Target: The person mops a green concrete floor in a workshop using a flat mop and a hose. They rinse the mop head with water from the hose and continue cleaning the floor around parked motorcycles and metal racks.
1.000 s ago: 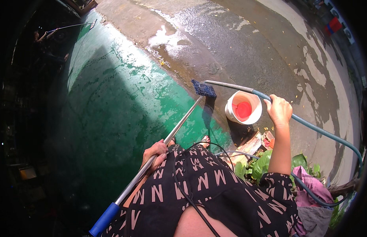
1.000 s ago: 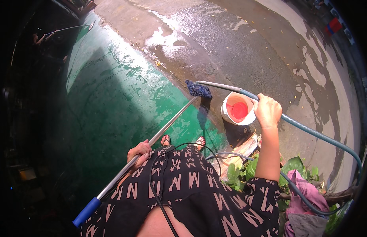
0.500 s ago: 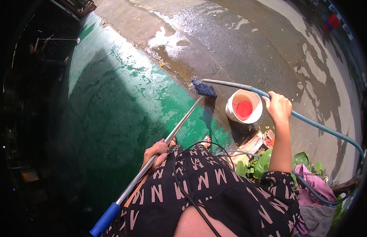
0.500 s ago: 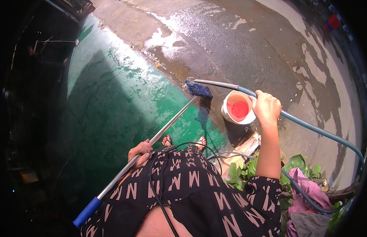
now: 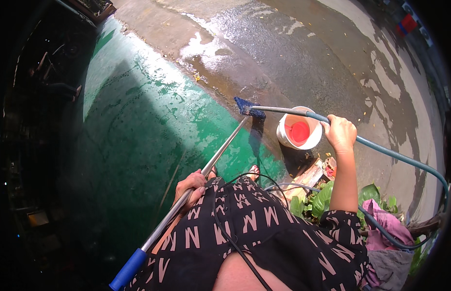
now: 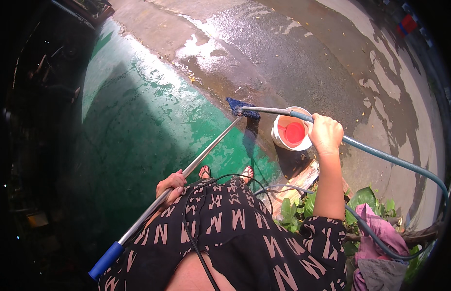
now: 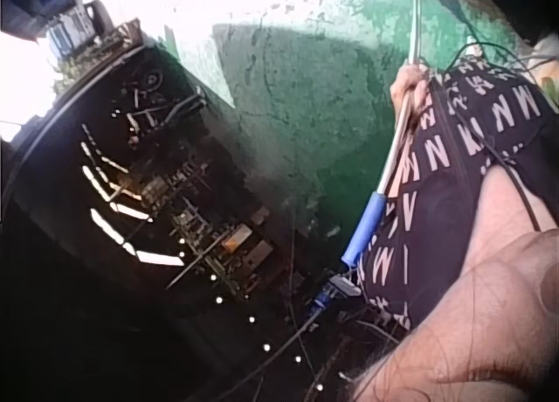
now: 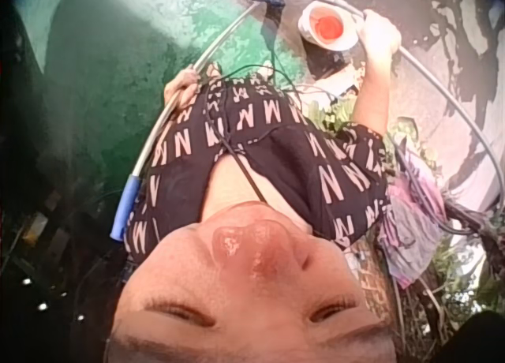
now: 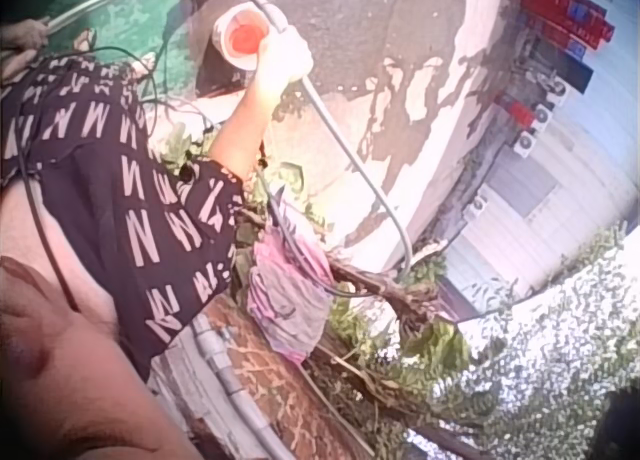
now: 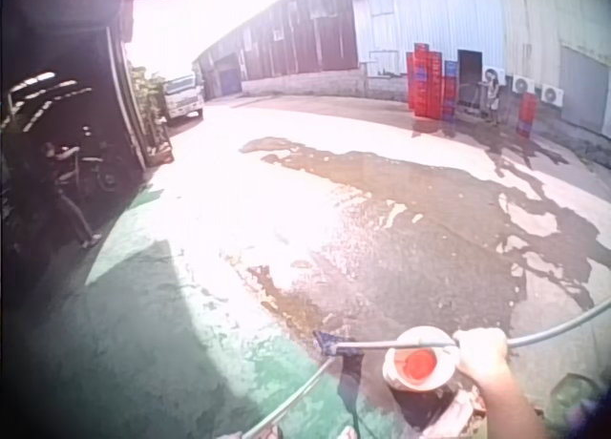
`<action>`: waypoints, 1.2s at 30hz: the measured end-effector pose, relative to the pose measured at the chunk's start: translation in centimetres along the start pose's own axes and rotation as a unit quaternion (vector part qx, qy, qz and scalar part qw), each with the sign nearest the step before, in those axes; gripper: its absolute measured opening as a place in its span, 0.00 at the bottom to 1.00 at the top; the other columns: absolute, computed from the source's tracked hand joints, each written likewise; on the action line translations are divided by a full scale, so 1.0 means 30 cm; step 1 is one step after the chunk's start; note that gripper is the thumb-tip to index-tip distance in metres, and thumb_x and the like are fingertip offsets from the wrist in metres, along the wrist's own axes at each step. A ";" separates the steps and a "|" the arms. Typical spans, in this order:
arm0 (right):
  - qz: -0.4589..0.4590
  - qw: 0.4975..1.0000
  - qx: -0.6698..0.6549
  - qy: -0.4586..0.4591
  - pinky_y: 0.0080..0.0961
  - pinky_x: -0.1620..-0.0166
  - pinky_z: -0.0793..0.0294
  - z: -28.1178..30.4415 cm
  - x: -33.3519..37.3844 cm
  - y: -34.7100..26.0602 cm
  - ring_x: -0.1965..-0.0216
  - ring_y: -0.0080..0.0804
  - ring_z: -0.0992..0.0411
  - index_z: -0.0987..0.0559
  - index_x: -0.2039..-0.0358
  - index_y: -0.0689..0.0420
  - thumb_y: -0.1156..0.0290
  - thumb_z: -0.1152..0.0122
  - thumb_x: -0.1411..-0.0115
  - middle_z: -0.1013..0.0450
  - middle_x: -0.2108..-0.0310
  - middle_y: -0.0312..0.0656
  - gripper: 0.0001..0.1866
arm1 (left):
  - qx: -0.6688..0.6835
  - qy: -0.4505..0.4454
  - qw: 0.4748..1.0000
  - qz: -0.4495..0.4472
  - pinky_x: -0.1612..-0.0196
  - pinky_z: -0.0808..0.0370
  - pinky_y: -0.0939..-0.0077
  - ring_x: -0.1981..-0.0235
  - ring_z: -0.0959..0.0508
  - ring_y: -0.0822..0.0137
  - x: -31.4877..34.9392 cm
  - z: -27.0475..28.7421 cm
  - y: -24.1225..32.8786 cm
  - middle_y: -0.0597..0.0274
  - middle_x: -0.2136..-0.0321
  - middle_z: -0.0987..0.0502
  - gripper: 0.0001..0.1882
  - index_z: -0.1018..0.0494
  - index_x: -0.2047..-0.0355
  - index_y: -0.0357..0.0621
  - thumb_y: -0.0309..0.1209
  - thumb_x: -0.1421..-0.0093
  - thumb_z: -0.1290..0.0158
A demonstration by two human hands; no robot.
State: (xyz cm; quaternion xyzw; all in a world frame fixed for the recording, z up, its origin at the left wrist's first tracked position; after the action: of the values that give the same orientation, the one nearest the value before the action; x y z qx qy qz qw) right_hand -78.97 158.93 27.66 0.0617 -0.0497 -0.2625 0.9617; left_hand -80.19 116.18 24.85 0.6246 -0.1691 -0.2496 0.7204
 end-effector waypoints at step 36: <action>-0.018 1.000 0.021 -0.003 0.35 0.68 0.27 -0.094 -0.019 0.034 0.72 0.41 0.25 0.21 0.74 0.49 0.56 0.42 0.50 0.25 0.77 0.43 0.11 | 0.006 0.003 1.000 0.002 0.44 0.41 0.55 0.69 0.27 0.62 -0.012 0.017 -0.016 0.61 0.79 0.29 0.04 0.35 0.82 0.39 0.22 0.54 0.50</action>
State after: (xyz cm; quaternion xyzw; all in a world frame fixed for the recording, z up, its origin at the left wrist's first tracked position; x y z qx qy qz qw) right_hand -78.59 160.37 24.98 0.0819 -0.0567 -0.2785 0.9553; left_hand -80.84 115.92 24.47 0.6292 -0.1692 -0.2454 0.7178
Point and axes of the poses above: each hand's wrist, its own x-axis away from the middle knuckle, its own z-axis out of the back of the hand, y = z × x, the point moved 10 cm from there along -x, towards the middle knuckle
